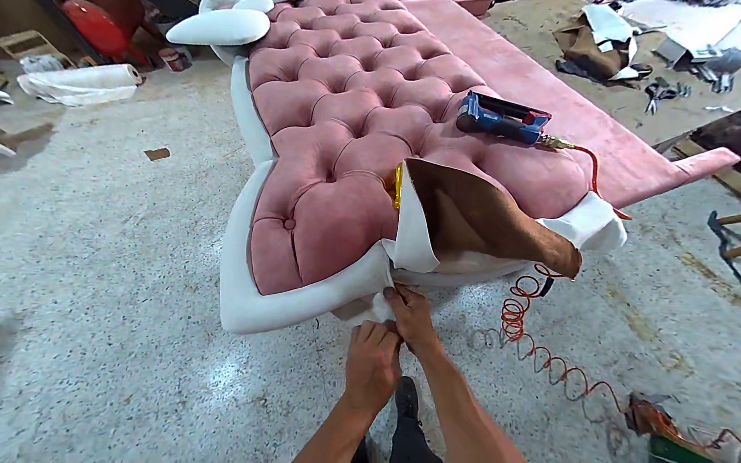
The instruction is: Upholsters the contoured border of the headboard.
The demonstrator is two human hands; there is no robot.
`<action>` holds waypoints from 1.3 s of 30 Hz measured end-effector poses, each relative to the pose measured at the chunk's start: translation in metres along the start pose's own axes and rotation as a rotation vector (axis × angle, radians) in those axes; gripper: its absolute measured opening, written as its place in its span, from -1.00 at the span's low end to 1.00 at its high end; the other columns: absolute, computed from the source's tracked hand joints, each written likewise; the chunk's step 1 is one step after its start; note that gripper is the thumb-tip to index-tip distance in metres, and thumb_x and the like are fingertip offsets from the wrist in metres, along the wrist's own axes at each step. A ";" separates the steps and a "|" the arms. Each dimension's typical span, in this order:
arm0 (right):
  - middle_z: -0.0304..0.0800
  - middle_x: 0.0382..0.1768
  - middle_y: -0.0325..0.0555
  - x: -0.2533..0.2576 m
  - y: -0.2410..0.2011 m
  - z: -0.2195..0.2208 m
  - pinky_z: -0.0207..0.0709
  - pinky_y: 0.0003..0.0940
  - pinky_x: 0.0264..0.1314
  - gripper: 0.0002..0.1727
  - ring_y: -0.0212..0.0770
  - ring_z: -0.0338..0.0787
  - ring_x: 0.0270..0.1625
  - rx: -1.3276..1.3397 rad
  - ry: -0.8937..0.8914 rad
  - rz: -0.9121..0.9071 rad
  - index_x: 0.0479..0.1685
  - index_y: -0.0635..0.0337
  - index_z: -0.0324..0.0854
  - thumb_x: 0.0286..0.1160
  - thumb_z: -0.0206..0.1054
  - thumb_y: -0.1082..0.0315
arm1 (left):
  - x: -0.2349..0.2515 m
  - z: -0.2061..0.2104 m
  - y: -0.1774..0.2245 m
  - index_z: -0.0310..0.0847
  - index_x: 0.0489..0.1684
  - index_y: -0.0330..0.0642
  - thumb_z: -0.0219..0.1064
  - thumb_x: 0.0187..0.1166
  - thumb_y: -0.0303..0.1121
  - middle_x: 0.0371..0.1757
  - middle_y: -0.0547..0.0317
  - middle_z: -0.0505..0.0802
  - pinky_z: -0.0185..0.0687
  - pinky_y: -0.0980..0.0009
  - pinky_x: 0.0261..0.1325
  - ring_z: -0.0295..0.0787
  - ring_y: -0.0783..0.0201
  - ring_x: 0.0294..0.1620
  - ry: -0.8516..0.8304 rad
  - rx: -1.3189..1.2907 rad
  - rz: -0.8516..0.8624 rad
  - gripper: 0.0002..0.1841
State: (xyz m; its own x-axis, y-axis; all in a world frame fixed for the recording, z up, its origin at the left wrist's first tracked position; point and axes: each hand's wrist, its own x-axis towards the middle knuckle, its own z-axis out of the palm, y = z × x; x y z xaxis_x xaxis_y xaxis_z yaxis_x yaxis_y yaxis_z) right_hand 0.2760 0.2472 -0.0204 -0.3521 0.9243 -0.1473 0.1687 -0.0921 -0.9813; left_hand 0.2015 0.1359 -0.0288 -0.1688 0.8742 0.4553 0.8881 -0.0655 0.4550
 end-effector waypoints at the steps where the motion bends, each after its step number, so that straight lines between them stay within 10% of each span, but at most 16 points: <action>1: 0.76 -0.48 -0.21 0.005 0.007 -0.001 0.65 -0.26 -0.12 -0.67 -0.35 0.74 -0.34 -0.019 -0.004 -0.018 -0.28 0.21 0.79 0.69 0.23 0.18 | -0.003 0.003 0.002 0.84 -0.37 -0.07 0.27 0.56 -0.31 -0.11 0.13 0.92 0.72 0.04 0.11 0.85 0.06 -0.01 -0.083 0.010 -0.006 -0.79; 6: 0.53 -0.66 -0.31 0.017 0.025 0.003 0.47 -0.38 -0.38 -0.65 -0.43 0.53 -0.55 -0.058 0.071 -0.133 -0.49 0.19 0.71 0.65 0.24 0.20 | -0.015 -0.009 -0.001 0.78 -0.06 -0.29 0.36 0.50 -0.14 -0.11 0.05 0.88 0.72 0.11 0.16 0.82 0.15 0.00 -0.238 -0.475 -0.814 -0.65; 10: 0.61 -0.65 -0.32 0.006 0.018 0.000 0.53 -0.43 -0.41 -0.66 -0.47 0.59 -0.56 -0.110 0.095 -0.176 -0.49 0.18 0.72 0.62 0.27 0.19 | -0.007 -0.002 -0.022 0.08 0.76 -0.25 0.37 0.62 -0.23 0.54 -0.18 0.57 0.59 -0.06 0.32 0.58 -0.05 0.46 -0.023 -1.162 -1.353 -0.25; 15: 0.60 -0.64 -0.29 0.007 0.007 -0.015 0.54 -0.37 -0.37 -0.64 -0.42 0.60 -0.54 -0.244 0.011 -0.168 -0.48 0.19 0.71 0.63 0.28 0.15 | 0.038 0.014 -0.014 0.34 0.46 -0.32 0.11 0.79 -0.39 0.13 -0.14 0.81 0.76 0.12 0.21 0.82 0.08 0.13 0.261 -1.710 -1.215 -0.65; 23: 0.69 -0.63 -0.11 0.027 0.040 -0.003 0.64 -0.31 -0.37 -0.62 -0.30 0.71 -0.52 -0.413 0.079 -0.395 -0.52 0.33 0.72 0.58 0.22 0.26 | 0.047 0.072 -0.015 0.49 0.27 -0.45 0.32 0.62 -0.30 -0.04 0.03 0.86 0.77 0.34 0.21 0.84 0.33 0.02 0.428 -1.252 -1.094 -0.59; 30: 0.74 -0.59 0.01 0.042 0.040 -0.027 0.69 -0.03 -0.32 -0.55 -0.04 0.82 -0.44 -0.656 -0.262 -0.463 -0.44 0.36 0.75 0.65 0.12 0.20 | 0.047 0.073 0.002 0.72 -0.21 -0.26 0.18 0.77 -0.22 -0.46 0.23 0.83 0.79 0.34 -0.16 0.80 0.40 -0.40 0.450 -0.893 -1.167 -0.69; 33: 0.79 -0.52 0.12 0.046 0.039 -0.028 0.71 0.09 -0.24 -0.56 0.08 0.87 -0.36 -0.725 -0.313 -0.478 -0.39 0.40 0.77 0.68 0.13 0.23 | 0.056 0.066 0.007 0.75 -0.08 -0.31 0.33 0.63 -0.34 -0.25 0.10 0.91 0.83 0.23 0.08 0.89 0.30 -0.17 0.639 -0.799 -1.239 -0.80; 36: 0.74 -0.57 0.09 0.038 0.030 -0.041 0.67 0.08 -0.27 -0.55 0.06 0.82 -0.42 -0.750 -0.354 -0.460 -0.51 0.37 0.73 0.66 0.15 0.22 | 0.066 0.062 0.019 0.64 0.04 -0.51 0.28 0.61 -0.55 -0.11 -0.18 0.88 0.81 0.13 0.11 0.88 0.08 -0.05 0.953 -1.272 -1.297 -0.81; 39: 0.72 -0.59 0.08 0.033 0.020 -0.053 0.66 0.08 -0.26 -0.53 0.05 0.80 -0.42 -0.776 -0.388 -0.481 -0.52 0.37 0.73 0.67 0.16 0.19 | 0.067 0.060 0.030 0.44 0.39 -0.37 0.17 0.65 -0.46 0.06 -0.17 0.84 0.79 0.10 0.13 0.85 0.06 0.06 0.930 -1.663 -1.224 -0.63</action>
State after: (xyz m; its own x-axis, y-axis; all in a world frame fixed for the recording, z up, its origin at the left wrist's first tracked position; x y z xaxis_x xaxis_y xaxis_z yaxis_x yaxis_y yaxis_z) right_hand 0.3170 0.2956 -0.0387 -0.7947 0.6018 0.0791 0.4364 0.6570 -0.6148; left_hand 0.2423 0.2219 -0.0306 -0.7060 0.4346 -0.5592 -0.7062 -0.4917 0.5095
